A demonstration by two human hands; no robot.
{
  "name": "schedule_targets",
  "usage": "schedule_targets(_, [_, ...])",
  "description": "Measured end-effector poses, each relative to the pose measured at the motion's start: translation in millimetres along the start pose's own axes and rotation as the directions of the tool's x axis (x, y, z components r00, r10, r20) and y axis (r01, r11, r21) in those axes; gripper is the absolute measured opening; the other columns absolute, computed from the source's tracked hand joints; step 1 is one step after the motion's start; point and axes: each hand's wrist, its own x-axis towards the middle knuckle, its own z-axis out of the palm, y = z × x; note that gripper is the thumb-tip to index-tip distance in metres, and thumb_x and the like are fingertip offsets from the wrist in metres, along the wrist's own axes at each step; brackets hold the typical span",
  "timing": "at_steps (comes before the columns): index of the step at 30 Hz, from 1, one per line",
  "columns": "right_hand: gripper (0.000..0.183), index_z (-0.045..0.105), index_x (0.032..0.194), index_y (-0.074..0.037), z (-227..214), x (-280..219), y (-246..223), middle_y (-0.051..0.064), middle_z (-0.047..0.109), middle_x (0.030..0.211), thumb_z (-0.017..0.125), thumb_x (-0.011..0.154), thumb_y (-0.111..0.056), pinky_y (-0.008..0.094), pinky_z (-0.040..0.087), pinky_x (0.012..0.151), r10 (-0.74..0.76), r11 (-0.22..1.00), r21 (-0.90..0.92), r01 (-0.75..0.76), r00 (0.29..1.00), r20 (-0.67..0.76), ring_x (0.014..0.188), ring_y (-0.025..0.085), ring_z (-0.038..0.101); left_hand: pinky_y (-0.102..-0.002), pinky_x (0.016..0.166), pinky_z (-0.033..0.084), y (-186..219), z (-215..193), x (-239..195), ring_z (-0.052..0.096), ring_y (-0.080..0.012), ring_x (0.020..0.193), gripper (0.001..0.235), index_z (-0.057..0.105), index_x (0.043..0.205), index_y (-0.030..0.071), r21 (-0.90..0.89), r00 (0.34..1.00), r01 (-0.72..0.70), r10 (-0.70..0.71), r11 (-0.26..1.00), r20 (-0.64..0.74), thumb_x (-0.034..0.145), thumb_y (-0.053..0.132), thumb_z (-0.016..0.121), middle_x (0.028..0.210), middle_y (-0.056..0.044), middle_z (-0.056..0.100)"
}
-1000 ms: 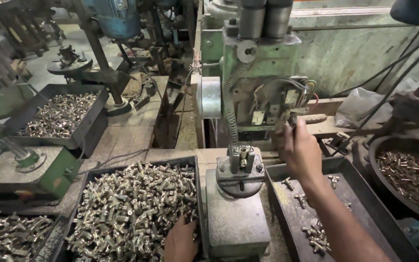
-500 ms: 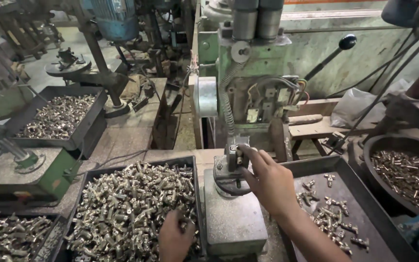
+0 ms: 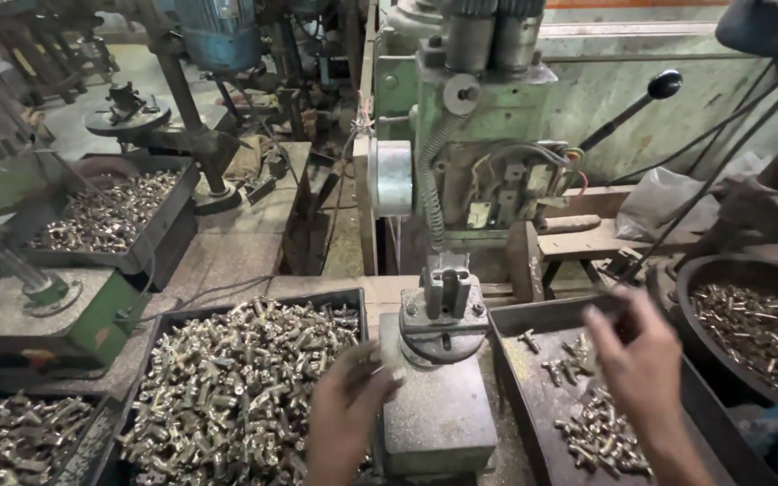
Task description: Operator loads small metal components into a manual press, pulls the lever to process them, and places finished parts into a tray.
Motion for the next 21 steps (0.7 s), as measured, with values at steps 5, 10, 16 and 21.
schedule_targets(5, [0.019, 0.065, 0.123, -0.001, -34, 46, -88, 0.006, 0.065, 0.092, 0.065, 0.106, -0.008, 0.026, 0.048, 0.058, -0.295, 0.944, 0.097, 0.316, 0.937, -0.185, 0.071, 0.011, 0.058, -0.032, 0.076, 0.064, 58, 70, 11, 0.08, -0.0209, 0.09, 0.038, 0.072, 0.121, 0.005, 0.393, 0.843, -0.536, 0.497, 0.747, 0.205, 0.086, 0.016, 0.077, 0.104, -0.012, 0.078])
schedule_targets(10, [0.014, 0.056, 0.127, 0.008, -40, 102, -141, 0.014, 0.066, 0.12, 0.056, 0.115, 0.0, 0.026, 0.061, 0.085, -0.756, 0.636, -0.077, 0.768, 0.6, -0.262, 0.105, 0.017, 0.067, -0.036, 0.074, 0.062, 44, 90, 38, 0.077, -0.0249, 0.086, 0.037, 0.069, 0.125, 0.01, 0.657, 0.442, -0.736, 0.85, 0.162, 0.286, 0.091, 0.018, 0.078, 0.109, -0.01, 0.077])
schedule_targets(16, [0.042, 0.07, 0.095, 0.004, -48, 79, -149, 0.006, 0.066, 0.079, 0.05, 0.121, -0.022, 0.03, 0.049, 0.065, -0.493, 0.87, -0.118, 0.479, 0.852, -0.177, 0.066, 0.013, 0.062, -0.034, 0.06, 0.061, 20, 65, 25, 0.075, -0.0213, 0.068, 0.057, 0.065, 0.141, 0.013, 0.672, 0.747, -0.597, 0.608, 0.438, 0.269, 0.086, 0.022, 0.078, 0.093, -0.009, 0.077])
schedule_targets(21, [0.03, 0.073, 0.122, -0.011, -12, 11, -93, 0.014, 0.067, 0.069, 0.048, 0.11, -0.023, 0.042, 0.049, 0.053, -0.274, 0.929, -0.271, 0.25, 0.96, -0.054, 0.055, 0.026, 0.063, -0.041, 0.071, 0.061, -73, -13, 29, 0.074, -0.0289, 0.082, 0.022, 0.07, 0.108, 0.012, 0.727, 0.864, -0.308, 0.501, 0.613, -0.056, 0.087, 0.02, 0.073, 0.097, -0.01, 0.074])
